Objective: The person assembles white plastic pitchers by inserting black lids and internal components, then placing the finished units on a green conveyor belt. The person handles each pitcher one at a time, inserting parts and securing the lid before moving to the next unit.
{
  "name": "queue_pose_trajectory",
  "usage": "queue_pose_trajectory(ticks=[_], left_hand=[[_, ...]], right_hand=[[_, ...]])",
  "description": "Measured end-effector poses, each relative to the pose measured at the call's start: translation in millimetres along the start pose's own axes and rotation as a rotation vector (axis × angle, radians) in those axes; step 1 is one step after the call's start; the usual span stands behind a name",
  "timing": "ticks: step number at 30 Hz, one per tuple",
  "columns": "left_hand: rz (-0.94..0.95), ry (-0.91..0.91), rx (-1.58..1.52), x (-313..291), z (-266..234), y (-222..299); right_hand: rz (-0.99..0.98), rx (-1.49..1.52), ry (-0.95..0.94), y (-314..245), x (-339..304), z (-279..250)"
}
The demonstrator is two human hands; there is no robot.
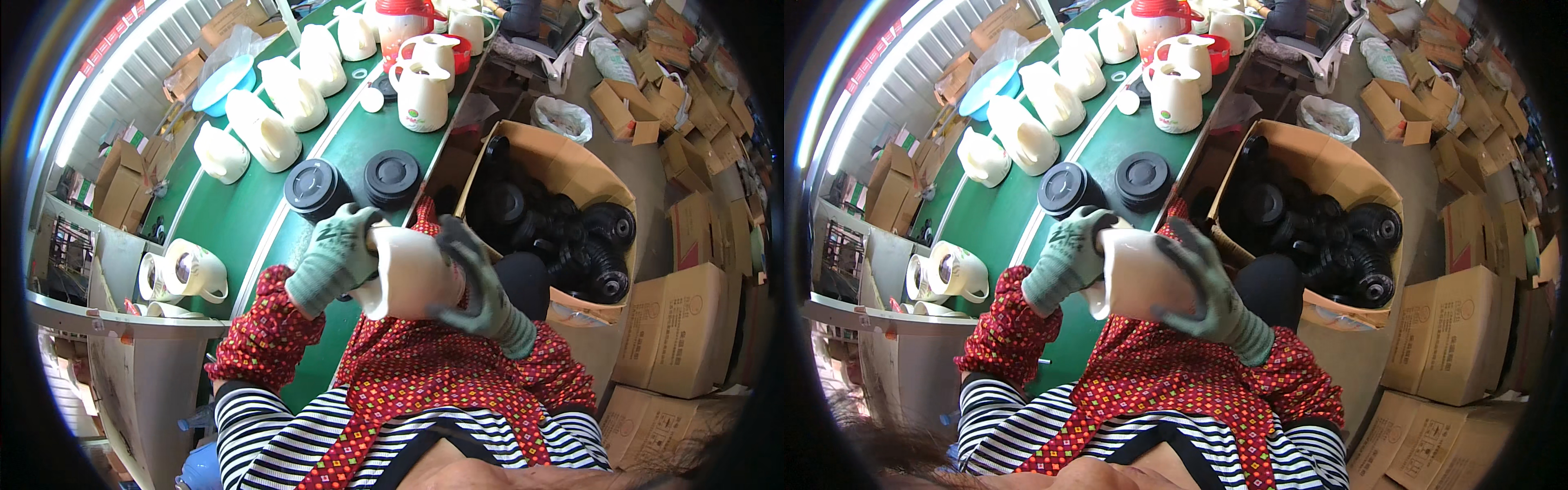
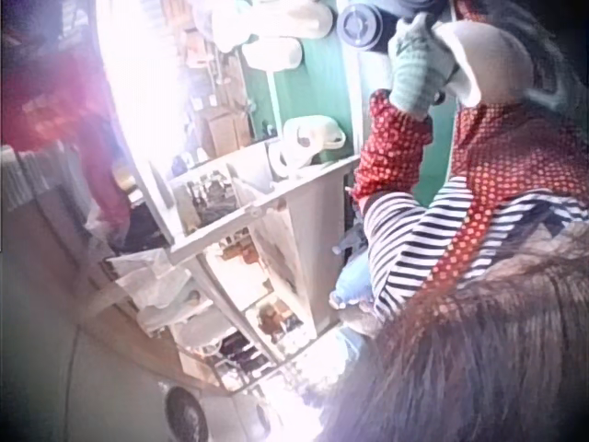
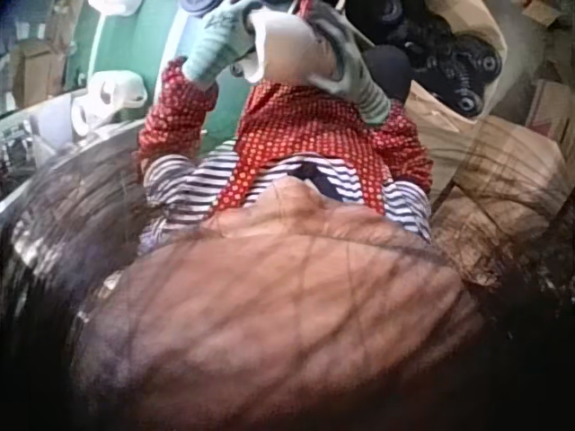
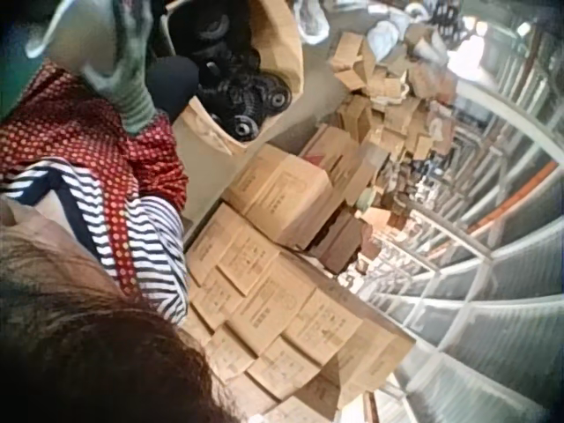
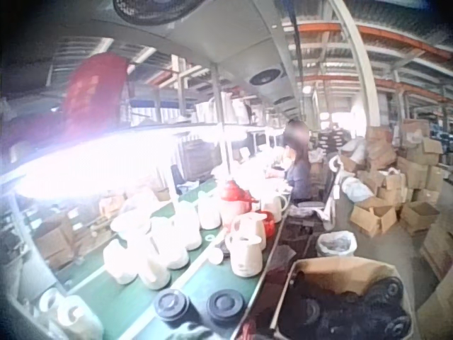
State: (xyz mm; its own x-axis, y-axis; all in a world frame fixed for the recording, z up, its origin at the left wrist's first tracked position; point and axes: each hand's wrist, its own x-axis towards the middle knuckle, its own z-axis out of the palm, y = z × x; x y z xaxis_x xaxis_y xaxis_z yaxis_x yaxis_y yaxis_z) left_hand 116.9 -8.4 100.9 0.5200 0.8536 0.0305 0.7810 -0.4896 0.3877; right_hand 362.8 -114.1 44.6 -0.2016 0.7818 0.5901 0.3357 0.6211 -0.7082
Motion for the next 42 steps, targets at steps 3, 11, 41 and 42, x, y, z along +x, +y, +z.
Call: queue_pose_trajectory(ticks=[3,11,41,42], left_hand=[[0.230,-0.036,-0.188,-2,-17,25],[0.549,-0.107,-0.189,-26,-16,24],[0.219,0.007,-0.992,-70,89,-22],[0.237,-0.009,-0.988,-76,89,-18]], right_hand=[[-0.007,-0.189,-0.332,-20,22,-9],[0.112,-0.184,-0.389,-16,4,-44],[-0.211,-0.266,-0.413,-86,46,-64],[-0.235,-0.275,-0.469,-94,53,-64]])
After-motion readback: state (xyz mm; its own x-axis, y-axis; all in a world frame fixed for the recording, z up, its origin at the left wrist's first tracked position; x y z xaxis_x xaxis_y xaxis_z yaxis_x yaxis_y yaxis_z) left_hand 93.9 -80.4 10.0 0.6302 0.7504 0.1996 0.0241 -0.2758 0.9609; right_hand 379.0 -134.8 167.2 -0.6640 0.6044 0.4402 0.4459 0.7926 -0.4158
